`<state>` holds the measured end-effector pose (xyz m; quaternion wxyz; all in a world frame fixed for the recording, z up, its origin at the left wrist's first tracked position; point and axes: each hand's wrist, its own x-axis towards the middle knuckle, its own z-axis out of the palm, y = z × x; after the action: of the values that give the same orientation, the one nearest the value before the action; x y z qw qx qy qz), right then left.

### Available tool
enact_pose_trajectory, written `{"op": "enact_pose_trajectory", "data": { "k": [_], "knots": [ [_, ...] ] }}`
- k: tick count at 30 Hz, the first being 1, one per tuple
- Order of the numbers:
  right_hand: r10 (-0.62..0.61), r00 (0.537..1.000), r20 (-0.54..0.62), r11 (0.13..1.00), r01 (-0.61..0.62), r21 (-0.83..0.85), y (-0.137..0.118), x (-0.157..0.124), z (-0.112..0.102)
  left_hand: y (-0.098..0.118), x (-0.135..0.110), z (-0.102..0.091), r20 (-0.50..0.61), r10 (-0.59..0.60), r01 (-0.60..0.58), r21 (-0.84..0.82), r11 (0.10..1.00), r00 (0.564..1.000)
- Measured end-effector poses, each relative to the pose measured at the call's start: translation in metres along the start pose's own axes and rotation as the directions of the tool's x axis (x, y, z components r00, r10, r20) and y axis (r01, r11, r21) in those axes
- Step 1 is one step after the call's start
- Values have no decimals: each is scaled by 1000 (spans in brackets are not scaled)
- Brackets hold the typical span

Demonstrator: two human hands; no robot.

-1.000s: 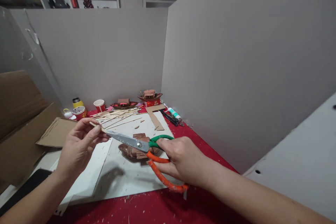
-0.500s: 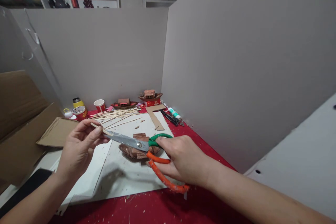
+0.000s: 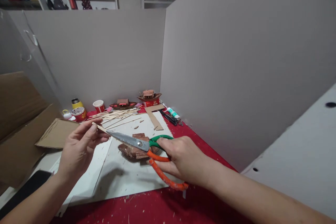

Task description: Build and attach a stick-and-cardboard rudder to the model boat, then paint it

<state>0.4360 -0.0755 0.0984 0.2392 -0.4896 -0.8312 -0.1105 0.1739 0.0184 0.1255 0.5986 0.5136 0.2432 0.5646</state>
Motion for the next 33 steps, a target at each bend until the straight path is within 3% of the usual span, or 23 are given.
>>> {"op": "enact_pose_trajectory", "data": {
  "k": [18,26,33],
  "knots": [
    [-11,1000,19,1000,10,20,-2,-4,2,-9,-10,8,0,-41,41,7,999,999],
    [25,999,-24,994,-23,107,-8,-1,-4,-6,-12,7,21,-33,33,-1,999,999],
    [77,997,25,992,-79,96,-14,0,-7,-7,-14,8,45,-10,10,-5,1000,999]
  ]
}}
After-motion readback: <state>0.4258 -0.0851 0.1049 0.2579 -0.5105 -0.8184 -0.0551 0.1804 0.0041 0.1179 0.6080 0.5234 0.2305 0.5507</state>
